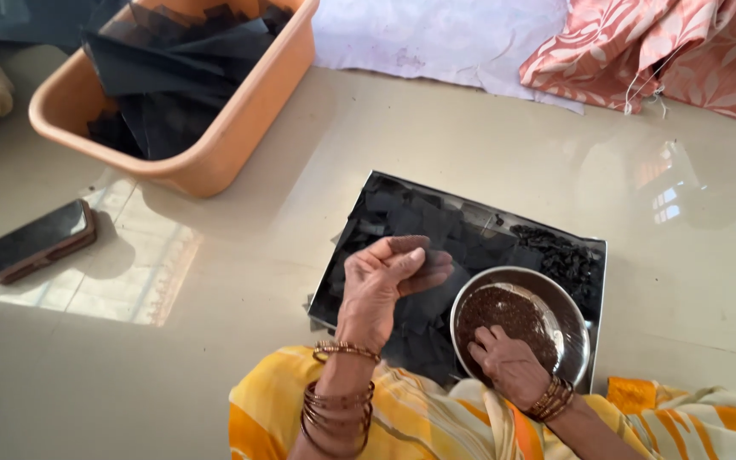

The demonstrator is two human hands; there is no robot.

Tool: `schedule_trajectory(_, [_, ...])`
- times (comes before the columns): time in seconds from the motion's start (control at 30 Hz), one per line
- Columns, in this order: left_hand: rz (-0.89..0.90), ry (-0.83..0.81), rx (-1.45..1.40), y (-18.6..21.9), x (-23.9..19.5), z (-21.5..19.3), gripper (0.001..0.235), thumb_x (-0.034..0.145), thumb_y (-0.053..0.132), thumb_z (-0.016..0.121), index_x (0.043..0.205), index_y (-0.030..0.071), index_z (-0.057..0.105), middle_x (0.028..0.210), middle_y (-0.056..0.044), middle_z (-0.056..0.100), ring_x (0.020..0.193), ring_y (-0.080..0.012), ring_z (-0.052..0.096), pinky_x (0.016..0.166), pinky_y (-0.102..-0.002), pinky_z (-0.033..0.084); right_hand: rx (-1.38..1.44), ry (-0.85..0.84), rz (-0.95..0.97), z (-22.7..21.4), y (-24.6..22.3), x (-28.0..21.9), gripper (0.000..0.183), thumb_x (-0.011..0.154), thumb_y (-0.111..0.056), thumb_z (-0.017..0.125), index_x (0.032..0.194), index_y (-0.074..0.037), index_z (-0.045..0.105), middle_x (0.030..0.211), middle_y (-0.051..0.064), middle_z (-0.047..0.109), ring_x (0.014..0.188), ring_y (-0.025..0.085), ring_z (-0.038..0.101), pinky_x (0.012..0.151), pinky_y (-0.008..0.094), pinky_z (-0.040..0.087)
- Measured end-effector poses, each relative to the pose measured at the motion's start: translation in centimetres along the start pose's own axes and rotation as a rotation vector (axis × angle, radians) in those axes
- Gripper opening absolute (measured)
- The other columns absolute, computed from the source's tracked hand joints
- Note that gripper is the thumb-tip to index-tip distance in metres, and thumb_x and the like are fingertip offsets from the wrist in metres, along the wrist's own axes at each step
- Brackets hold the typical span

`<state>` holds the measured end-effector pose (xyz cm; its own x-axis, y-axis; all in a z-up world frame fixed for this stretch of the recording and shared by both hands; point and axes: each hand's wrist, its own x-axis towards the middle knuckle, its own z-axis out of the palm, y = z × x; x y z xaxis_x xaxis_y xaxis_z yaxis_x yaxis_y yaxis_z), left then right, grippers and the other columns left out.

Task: The person sits on the floor and pinches small black fabric pieces one at a time, pressing and folding them around a brown seed mixture from a metal bowl, and sets the finished pieces on a tray beside the bowl. A second person occasionally reaches into a nearby tub of black fabric.

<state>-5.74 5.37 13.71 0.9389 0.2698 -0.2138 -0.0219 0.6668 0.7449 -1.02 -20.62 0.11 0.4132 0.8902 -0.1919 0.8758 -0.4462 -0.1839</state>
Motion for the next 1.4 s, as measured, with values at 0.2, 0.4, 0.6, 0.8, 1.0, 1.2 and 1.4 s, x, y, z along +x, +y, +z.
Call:
schedule_trajectory(0.2, [-0.027,-0.004,-0.054,-1.4,-0.9,-1.1,0.015,0.094,0.006,0.069,0.101,-0.007,0.071,0.093,-0.020,0.077,0.085,-0.0276,0.078,0.081,-0.041,0.067,-0.031,0.059,-0.060,4.4,2.3,-1.0,0.023,0.069,-0.005,0.072,0.092,-0.004,0.067,0.096,0.010,0.059,0.097,0.030,0.060,0.071,0.041,0.056])
schedule_trajectory(0.4, [-0.032,0.335,0.110,-2.4,1.7,-4.0,0.015,0.093,0.010,0.070,0.095,-0.004,0.073,0.086,-0.015,0.078,0.078,-0.0258,0.075,0.073,-0.038,0.064,0.004,0.146,0.156,4.0,3.7,-1.3,0.037,0.068,0.001,0.072,0.104,-0.006,0.073,0.095,0.010,0.066,0.089,0.029,0.066,0.069,0.041,0.057])
schedule_trajectory(0.6, [0.154,0.349,0.048,-2.2,1.7,-3.5,0.013,0.089,0.007,0.074,0.091,-0.005,0.077,0.089,-0.014,0.079,0.081,-0.0203,0.075,0.077,-0.034,0.061,0.282,0.354,0.388,0.2,2.0,-1.3,0.013,0.082,-0.012,0.076,0.091,-0.004,0.078,0.081,0.008,0.075,0.062,0.023,0.072,0.057,0.037,0.058])
schedule_trajectory(0.8, [0.088,0.013,-0.297,-1.8,0.1,-2.1,0.009,0.086,-0.010,0.071,0.083,-0.004,0.066,0.094,-0.023,0.077,0.086,-0.0292,0.077,0.084,-0.047,0.067,0.321,0.317,0.468,3.0,4.1,-2.6,0.012,0.079,-0.013,0.078,0.089,-0.009,0.083,0.084,0.006,0.080,0.061,0.021,0.074,0.058,0.033,0.058])
schedule_trajectory(1.0, [-0.176,-0.006,-0.274,-4.2,-1.4,0.4,0.024,0.085,-0.016,0.066,0.108,-0.010,0.063,0.102,-0.026,0.074,0.093,-0.0340,0.077,0.085,-0.045,0.066,0.952,0.227,0.797,0.2,4.7,-2.7,0.015,0.086,-0.007,0.075,0.097,0.001,0.082,0.085,0.011,0.083,0.067,0.018,0.078,0.059,0.028,0.065])
schedule_trajectory(1.2, [-0.290,-0.015,-0.258,-10.4,-1.3,0.4,0.029,0.087,-0.015,0.061,0.115,-0.014,0.060,0.106,-0.027,0.074,0.096,-0.0340,0.076,0.086,-0.042,0.067,1.000,0.327,0.710,-7.5,3.9,-4.1,0.016,0.088,-0.008,0.070,0.099,0.000,0.079,0.086,0.012,0.082,0.071,0.017,0.082,0.065,0.031,0.064])
schedule_trajectory(1.4, [-0.474,-0.115,-0.096,-12.4,-1.8,2.1,0.023,0.089,-0.015,0.056,0.111,-0.015,0.063,0.103,-0.026,0.074,0.090,-0.0298,0.075,0.082,-0.039,0.067,0.874,0.324,0.210,-16.5,-0.6,-3.3,0.017,0.084,0.002,0.071,0.099,0.000,0.079,0.090,0.009,0.080,0.079,0.019,0.081,0.074,0.029,0.064])
